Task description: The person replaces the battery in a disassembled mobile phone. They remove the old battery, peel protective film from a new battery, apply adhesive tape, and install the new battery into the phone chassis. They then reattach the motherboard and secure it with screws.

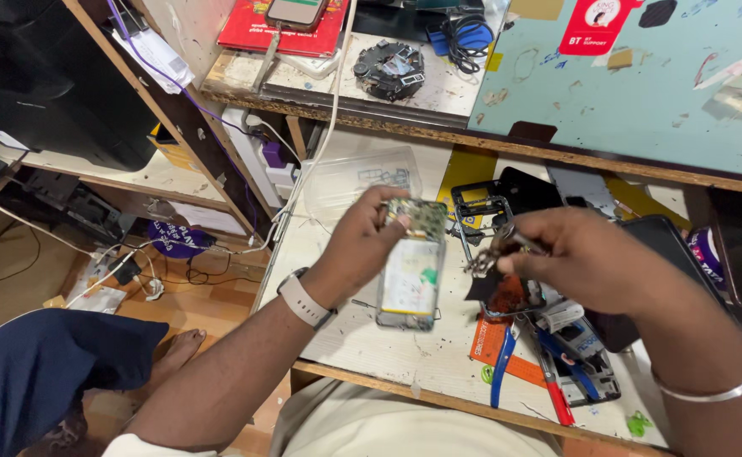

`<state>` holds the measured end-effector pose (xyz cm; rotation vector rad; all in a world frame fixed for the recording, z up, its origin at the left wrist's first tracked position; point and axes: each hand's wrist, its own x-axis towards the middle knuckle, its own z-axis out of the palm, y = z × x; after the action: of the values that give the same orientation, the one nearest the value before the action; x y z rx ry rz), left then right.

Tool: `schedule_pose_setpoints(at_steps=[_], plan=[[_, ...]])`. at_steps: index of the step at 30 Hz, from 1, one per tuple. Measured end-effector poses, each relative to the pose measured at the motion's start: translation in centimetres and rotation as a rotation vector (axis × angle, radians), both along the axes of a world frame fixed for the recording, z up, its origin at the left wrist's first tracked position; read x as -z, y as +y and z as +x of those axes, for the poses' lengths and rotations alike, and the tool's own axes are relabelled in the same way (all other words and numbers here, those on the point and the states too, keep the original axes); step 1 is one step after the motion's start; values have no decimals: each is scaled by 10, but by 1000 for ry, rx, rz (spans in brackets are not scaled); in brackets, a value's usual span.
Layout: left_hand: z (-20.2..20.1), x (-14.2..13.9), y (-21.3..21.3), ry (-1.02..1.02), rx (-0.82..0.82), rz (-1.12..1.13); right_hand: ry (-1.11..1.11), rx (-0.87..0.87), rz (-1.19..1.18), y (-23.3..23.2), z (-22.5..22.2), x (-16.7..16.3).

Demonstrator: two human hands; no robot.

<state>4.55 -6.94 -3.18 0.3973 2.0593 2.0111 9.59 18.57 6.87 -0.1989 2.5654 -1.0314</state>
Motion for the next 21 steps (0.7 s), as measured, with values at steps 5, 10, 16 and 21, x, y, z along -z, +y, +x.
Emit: schedule_pose_setpoints(at_steps=[5, 10, 16, 21], plan=[[8, 3, 8, 40, 166, -59, 105, 161, -237, -1, -6, 19], [7, 2, 5, -103, 266, 56, 171, 172, -425, -17, -10, 32], [6, 5, 5, -101, 235, 33, 192, 216, -204, -31, -6, 37], [7, 7, 5, -54, 250, 19, 215, 212, -243, -37, -4, 43]])
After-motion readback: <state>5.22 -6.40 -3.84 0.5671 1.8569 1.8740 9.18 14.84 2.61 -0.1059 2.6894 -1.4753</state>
